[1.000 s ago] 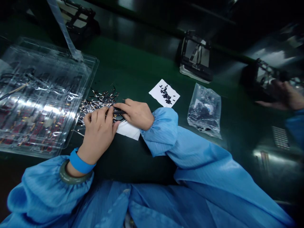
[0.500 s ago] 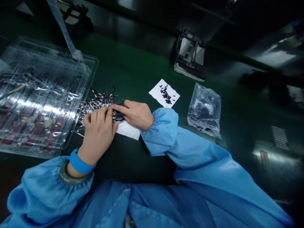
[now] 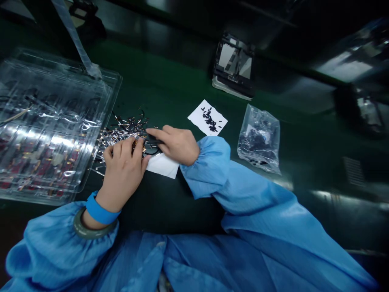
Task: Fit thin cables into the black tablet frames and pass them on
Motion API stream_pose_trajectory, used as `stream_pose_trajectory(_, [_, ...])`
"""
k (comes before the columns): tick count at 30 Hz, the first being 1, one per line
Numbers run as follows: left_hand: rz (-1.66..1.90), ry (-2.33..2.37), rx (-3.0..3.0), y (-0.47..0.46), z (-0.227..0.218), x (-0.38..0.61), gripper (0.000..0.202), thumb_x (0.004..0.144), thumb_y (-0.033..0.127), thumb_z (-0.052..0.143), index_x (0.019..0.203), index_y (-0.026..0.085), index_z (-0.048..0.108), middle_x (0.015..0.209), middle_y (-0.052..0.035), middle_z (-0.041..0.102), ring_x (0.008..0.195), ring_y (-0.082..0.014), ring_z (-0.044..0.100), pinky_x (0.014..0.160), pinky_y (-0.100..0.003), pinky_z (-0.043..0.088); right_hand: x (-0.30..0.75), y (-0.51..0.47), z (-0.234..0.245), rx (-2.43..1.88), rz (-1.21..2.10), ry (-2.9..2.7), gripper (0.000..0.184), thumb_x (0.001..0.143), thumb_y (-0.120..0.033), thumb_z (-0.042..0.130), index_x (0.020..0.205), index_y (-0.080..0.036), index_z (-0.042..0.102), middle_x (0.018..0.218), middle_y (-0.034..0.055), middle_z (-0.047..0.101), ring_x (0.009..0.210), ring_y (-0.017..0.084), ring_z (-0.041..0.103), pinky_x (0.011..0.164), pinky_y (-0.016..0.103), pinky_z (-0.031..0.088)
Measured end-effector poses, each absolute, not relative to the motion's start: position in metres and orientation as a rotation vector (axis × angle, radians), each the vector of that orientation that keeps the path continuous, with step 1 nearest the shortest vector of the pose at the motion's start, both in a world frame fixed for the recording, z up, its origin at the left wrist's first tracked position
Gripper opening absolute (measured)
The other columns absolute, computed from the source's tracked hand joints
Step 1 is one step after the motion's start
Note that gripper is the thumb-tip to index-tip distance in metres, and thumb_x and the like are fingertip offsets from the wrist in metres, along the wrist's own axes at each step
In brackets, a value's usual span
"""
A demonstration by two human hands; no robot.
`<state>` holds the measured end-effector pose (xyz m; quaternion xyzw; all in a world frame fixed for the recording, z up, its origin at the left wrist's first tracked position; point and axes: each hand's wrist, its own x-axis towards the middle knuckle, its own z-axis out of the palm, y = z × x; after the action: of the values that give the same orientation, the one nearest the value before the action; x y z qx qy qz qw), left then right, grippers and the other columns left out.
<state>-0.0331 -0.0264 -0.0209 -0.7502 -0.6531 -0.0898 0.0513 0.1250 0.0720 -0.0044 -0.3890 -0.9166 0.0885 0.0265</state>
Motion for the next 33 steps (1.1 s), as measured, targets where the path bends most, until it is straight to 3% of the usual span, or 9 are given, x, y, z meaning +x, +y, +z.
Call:
stream_pose_trajectory(4, [-0.267, -1.97, -2.298, -0.027, -0.02, -0.034, 0.047, 0.097, 0.034, 0.041, 0.136, 0.011, 0.052, 0.129, -0.0243, 0.056, 0.11, -0.039, 0.054, 0.086, -0.052, 0.039, 0.149, 0.085, 0.017, -1.41, 0.275, -2.55, 0.043, 0.091, -0.019, 0.043, 0.131, -0.022, 0.059, 0.117, 0.0071, 0.067, 0.105, 0.023, 0.062, 0.08, 0.033, 0.046])
stream_pose_trajectory(7, [-0.26, -1.945, -2.296, -0.026, -0.02, -0.035, 0.046, 0.097, 0.034, 0.041, 0.135, 0.011, 0.053, 0.127, -0.0239, 0.056, 0.11, -0.0383, 0.054, 0.086, -0.051, 0.039, 0.178, 0.1, 0.031, -1.613, 0.206, -2.367, 0.036, 0.094, -0.028, 0.042, 0.121, -0.019, 0.064, 0.113, 0.0092, 0.068, 0.101, 0.027, 0.063, 0.084, 0.039, 0.047])
stream_pose_trajectory(10, [-0.263, -1.922, -2.284, -0.026, -0.021, -0.037, 0.046, 0.097, 0.033, 0.042, 0.135, 0.011, 0.052, 0.128, -0.0241, 0.056, 0.11, -0.0383, 0.054, 0.086, -0.051, 0.038, 0.207, 0.115, 0.033, -1.837, 0.191, -2.261, 0.035, 0.094, -0.036, 0.044, 0.111, -0.016, 0.067, 0.103, 0.0118, 0.07, 0.094, 0.028, 0.064, 0.08, 0.041, 0.047])
stream_pose_trajectory(15, [-0.264, -1.89, -2.282, -0.027, -0.022, -0.039, 0.046, 0.096, 0.032, 0.043, 0.136, 0.009, 0.051, 0.128, -0.0247, 0.056, 0.11, -0.039, 0.053, 0.087, -0.052, 0.038, 0.23, 0.133, 0.014, -1.993, 0.189, -2.201, 0.025, 0.088, -0.032, 0.05, 0.094, -0.016, 0.068, 0.092, 0.0129, 0.07, 0.083, 0.027, 0.063, 0.072, 0.039, 0.047])
stream_pose_trajectory(22, [-0.262, -1.871, -2.275, -0.027, -0.022, -0.04, 0.047, 0.096, 0.032, 0.044, 0.135, 0.007, 0.051, 0.127, -0.0257, 0.056, 0.109, -0.0399, 0.053, 0.087, -0.053, 0.038, 0.217, 0.142, -0.008, -1.946, 0.203, -2.24, 0.022, 0.087, -0.032, 0.053, 0.092, -0.017, 0.067, 0.095, 0.0124, 0.068, 0.085, 0.027, 0.061, 0.073, 0.039, 0.048])
stream_pose_trajectory(28, [-0.266, -1.915, -2.287, -0.027, -0.022, -0.038, 0.049, 0.096, 0.033, 0.042, 0.137, 0.008, 0.05, 0.128, -0.0256, 0.055, 0.111, -0.0401, 0.053, 0.088, -0.053, 0.037, 0.204, 0.137, -0.003, -2.044, 0.139, -2.258, 0.024, 0.087, -0.022, 0.05, 0.101, -0.013, 0.067, 0.102, 0.0159, 0.066, 0.093, 0.031, 0.062, 0.08, 0.042, 0.048])
stream_pose_trajectory(33, [-0.247, -1.9, -2.292, -0.027, -0.021, -0.038, 0.049, 0.096, 0.032, 0.042, 0.138, 0.007, 0.048, 0.129, -0.0261, 0.055, 0.111, -0.0404, 0.052, 0.088, -0.053, 0.037, 0.198, 0.128, 0.003, -1.942, 0.199, -2.257, 0.022, 0.088, -0.025, 0.047, 0.094, -0.016, 0.066, 0.094, 0.0121, 0.067, 0.089, 0.028, 0.062, 0.079, 0.04, 0.048])
